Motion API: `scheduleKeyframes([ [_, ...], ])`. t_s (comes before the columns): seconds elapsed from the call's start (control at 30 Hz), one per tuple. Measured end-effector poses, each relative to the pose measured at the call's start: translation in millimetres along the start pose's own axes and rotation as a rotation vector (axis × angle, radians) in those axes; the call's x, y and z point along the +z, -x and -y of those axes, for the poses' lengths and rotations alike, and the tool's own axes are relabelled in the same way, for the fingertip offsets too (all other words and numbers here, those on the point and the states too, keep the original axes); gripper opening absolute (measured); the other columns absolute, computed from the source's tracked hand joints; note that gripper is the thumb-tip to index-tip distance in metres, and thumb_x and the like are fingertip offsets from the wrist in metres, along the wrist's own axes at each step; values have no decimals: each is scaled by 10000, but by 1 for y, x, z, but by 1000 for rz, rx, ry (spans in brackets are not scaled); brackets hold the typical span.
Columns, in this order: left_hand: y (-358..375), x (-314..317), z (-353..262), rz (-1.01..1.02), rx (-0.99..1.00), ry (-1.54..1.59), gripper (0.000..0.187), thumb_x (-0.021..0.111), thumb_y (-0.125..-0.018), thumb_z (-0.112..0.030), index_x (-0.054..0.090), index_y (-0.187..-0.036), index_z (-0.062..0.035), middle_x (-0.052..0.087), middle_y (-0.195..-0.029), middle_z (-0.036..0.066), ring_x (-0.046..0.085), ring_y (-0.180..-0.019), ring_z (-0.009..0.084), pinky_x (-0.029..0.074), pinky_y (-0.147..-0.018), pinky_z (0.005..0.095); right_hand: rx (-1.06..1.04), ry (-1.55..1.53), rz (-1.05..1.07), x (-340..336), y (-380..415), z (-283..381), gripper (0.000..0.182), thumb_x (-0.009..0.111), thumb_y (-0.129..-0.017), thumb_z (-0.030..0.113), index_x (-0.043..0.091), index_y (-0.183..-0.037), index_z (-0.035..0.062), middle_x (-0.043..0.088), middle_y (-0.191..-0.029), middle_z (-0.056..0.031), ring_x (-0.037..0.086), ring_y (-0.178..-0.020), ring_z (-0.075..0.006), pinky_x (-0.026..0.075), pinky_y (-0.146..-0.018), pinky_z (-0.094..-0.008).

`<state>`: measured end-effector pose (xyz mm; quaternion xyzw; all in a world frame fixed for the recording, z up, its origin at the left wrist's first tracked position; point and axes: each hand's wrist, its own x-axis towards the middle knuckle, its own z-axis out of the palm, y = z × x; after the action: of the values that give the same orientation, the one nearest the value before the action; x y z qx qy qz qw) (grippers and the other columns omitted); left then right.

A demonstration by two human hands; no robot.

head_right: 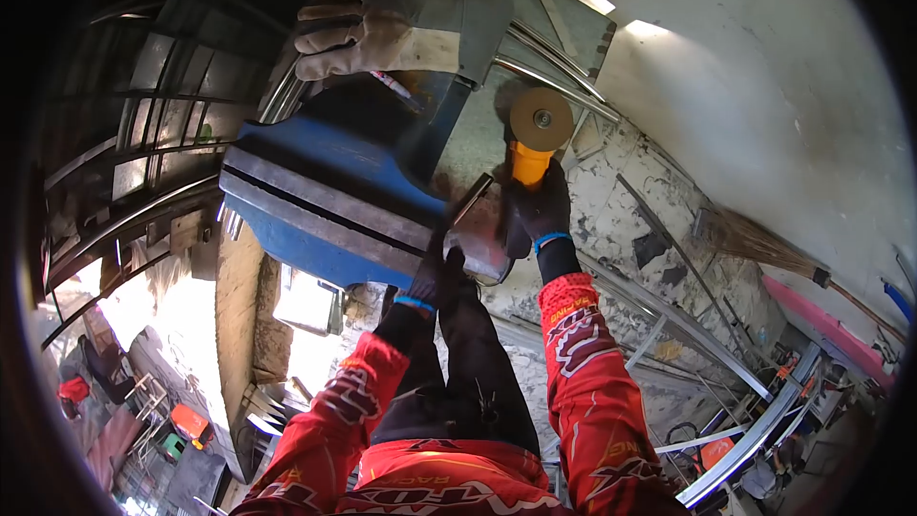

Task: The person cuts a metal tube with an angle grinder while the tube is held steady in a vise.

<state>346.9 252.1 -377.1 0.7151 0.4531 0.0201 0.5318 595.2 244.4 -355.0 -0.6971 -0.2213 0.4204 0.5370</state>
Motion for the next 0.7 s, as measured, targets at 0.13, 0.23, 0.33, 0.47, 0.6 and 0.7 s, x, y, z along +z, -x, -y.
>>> scheduleKeyframes([
  [0.13,-56,3,-23,-91,96,29,737,548,-924,-112,244,-1588,-11,319,-1612,248,295,-1499,389,271,-1224,437,-17,392,-217,4,15,-4,551,799,-786,181,554,-1255,27,694,-1164,-140,686,-1076,-258,531,-930,-385],
  [0.23,-73,11,-11,-229,233,-232,774,431,-847,51,237,-1594,2,277,-1636,234,269,-1520,357,215,-1255,387,52,238,-217,2,29,-3,454,785,-797,188,582,-1170,30,692,-1131,-139,692,-1039,-252,533,-874,-372],
  [0.33,-68,4,-17,-222,161,-218,770,448,-840,45,259,-1586,14,247,-1650,230,263,-1526,341,211,-1259,373,-27,412,-372,-7,60,-25,547,774,-845,97,536,-1330,14,652,-1060,-67,620,-886,-144,536,-817,-310],
  [0.47,-2,-2,-46,-48,-51,-117,767,617,-839,-54,287,-1529,-2,590,-1297,357,617,-1181,471,525,-936,509,137,-123,-193,7,132,8,350,717,-927,186,611,-1224,32,622,-944,-18,591,-818,-97,523,-724,-286],
  [0.6,106,17,-48,-24,449,183,722,671,-851,-77,346,-1491,-3,585,-1273,295,593,-1140,489,496,-946,482,612,-146,218,18,200,30,269,578,-1011,311,653,-1135,85,673,-1029,-72,675,-886,-192,554,-759,-351],
  [0.7,158,-53,-127,170,145,107,516,655,-899,-134,460,-1362,-18,579,-1217,274,575,-1172,489,500,-959,492,156,77,304,29,230,35,127,591,-989,225,662,-1034,129,715,-961,-137,700,-852,-289,565,-765,-421],
])
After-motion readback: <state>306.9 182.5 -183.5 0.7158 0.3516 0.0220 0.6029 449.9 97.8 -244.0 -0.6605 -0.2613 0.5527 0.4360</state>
